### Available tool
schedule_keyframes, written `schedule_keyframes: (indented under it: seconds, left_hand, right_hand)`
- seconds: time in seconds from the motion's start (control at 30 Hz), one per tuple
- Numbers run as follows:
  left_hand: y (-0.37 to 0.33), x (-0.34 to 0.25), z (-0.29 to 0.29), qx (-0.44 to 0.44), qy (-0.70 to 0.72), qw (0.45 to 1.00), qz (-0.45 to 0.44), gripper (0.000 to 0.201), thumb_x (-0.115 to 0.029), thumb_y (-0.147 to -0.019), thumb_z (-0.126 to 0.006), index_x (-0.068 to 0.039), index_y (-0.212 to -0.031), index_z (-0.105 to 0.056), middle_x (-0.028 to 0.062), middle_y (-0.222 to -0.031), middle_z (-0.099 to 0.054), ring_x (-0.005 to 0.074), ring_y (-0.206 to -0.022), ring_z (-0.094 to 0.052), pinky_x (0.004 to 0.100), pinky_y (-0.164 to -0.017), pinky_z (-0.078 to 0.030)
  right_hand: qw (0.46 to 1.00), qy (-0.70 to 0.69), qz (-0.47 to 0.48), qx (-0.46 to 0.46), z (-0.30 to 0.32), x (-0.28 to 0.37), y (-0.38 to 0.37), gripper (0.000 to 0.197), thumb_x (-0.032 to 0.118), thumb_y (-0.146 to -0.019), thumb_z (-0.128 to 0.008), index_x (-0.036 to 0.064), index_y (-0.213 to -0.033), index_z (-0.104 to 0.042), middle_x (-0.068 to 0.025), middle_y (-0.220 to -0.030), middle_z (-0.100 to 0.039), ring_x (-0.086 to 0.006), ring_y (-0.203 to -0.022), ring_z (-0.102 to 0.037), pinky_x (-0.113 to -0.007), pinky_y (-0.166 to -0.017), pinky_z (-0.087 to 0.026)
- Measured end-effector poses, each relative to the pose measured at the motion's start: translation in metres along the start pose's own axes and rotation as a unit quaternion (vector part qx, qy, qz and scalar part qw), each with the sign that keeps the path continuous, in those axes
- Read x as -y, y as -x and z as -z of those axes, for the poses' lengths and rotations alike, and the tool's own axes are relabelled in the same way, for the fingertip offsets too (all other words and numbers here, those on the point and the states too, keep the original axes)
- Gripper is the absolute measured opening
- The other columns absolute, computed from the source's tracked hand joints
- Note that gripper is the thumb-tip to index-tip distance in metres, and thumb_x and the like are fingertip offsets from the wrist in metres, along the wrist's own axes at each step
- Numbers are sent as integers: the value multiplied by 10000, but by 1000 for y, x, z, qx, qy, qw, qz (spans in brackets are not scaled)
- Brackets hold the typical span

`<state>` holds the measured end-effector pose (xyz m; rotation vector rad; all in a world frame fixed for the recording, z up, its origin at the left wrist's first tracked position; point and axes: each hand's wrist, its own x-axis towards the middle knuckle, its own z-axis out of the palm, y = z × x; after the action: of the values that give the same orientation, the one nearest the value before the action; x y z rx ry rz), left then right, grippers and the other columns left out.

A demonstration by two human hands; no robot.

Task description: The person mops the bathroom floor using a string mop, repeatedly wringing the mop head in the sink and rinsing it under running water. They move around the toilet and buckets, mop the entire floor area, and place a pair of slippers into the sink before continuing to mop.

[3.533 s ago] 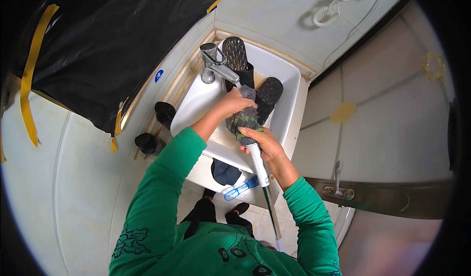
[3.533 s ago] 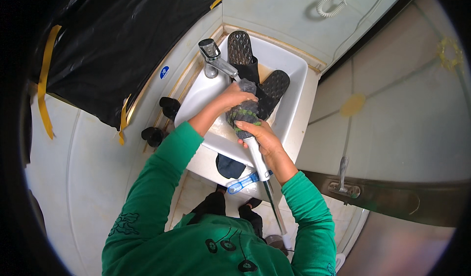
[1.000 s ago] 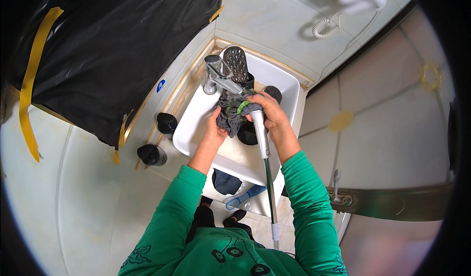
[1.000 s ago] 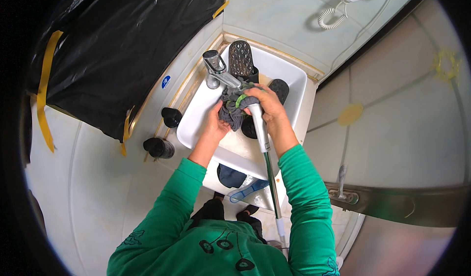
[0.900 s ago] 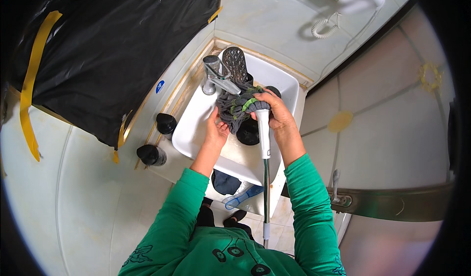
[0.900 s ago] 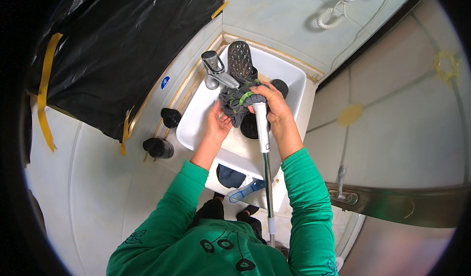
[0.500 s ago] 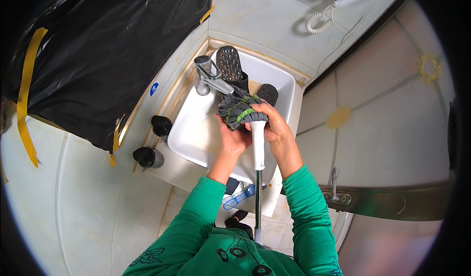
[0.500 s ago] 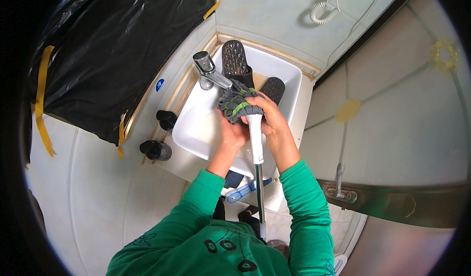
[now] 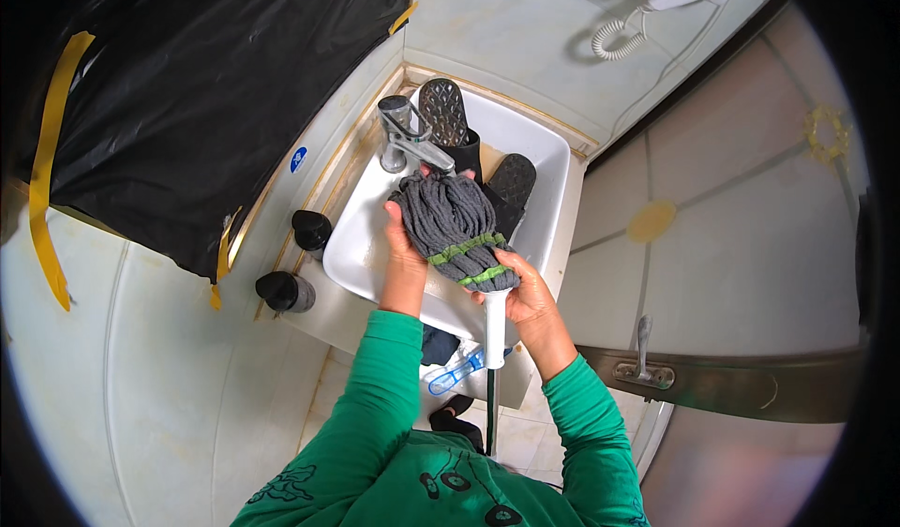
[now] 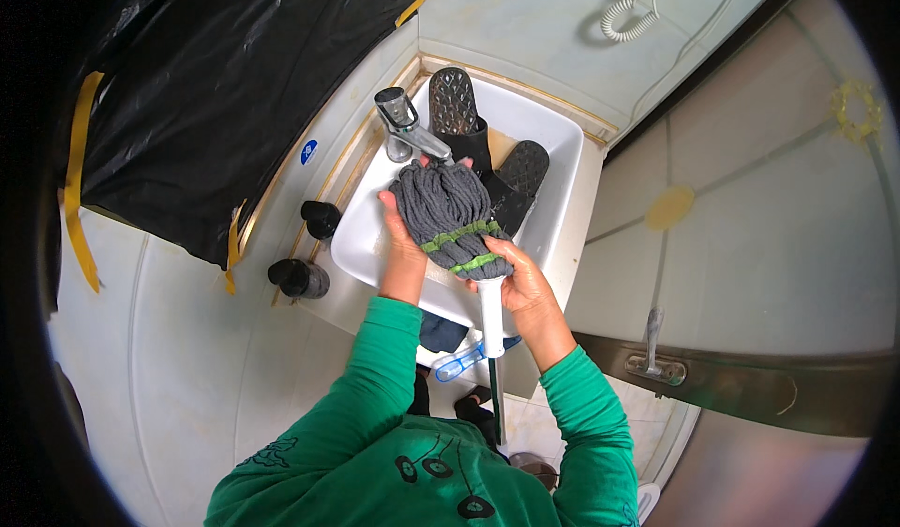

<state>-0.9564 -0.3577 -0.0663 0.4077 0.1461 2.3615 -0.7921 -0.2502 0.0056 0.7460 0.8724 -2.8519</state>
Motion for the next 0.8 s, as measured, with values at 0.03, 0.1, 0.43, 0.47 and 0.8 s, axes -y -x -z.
schedule_keyframes:
  seconds: [0.03, 0.1, 0.43, 0.47, 0.8]
  left_hand:
    - [1, -5, 1, -1, -30, 999, 12, 871, -583, -744, -726, -68, -1393, -459, 201, -1409, -457, 354, -1283, -456, 489, -1086, -369]
    - [2, -19, 1, -183, -89, 978, 54, 737, -413, -745, -811, -55, -1327, -533, 112, -1307, -585, 269, -1195, -552, 447, -1037, -432]
    - [-31, -8, -46, -141, -718, 656, 182, 515, -203, -634, -791, 17, -1071, -630, 138, -1002, -700, 308, -980, -663, 394, -839, -536]
    - [-37, -6, -51, -75, -778, 596, 183, 477, -201, -645, -777, -7, -1055, -630, 131, -996, -696, 323, -956, -665, 407, -843, -534]
    - [-58, 53, -71, 80, -939, 128, 311, 308, -163, -820, -689, -59, -1108, -711, 145, -1233, -611, 336, -1101, -598, 568, -628, -573]
  right_hand:
    - [1000, 17, 1, -5, 0, 0, 3, 371, 245, -893, -663, -25, -1137, -593, -203, -985, -679, -296, -782, -697, -385, -587, -593]
    - [998, 56, 9, 0, -3, 0, 7, 387, 274, -902, -659, -17, -1148, -592, -196, -971, -681, -284, -757, -695, -378, -578, -587]
    - [958, 282, 6, -61, -38, -33, -4, 515, 177, -758, -801, -8, -1155, -530, -92, -920, -631, -177, -725, -629, -304, -527, -508]
    - [955, 292, 8, -58, -40, -32, -9, 446, 165, -765, -787, -9, -1103, -553, -89, -876, -629, -173, -669, -620, -299, -489, -492]
    - [876, 459, 115, -94, -23, -41, -59, 347, 335, -901, -569, -10, -887, -602, -131, -698, -625, -187, -467, -600, -300, -366, -432]
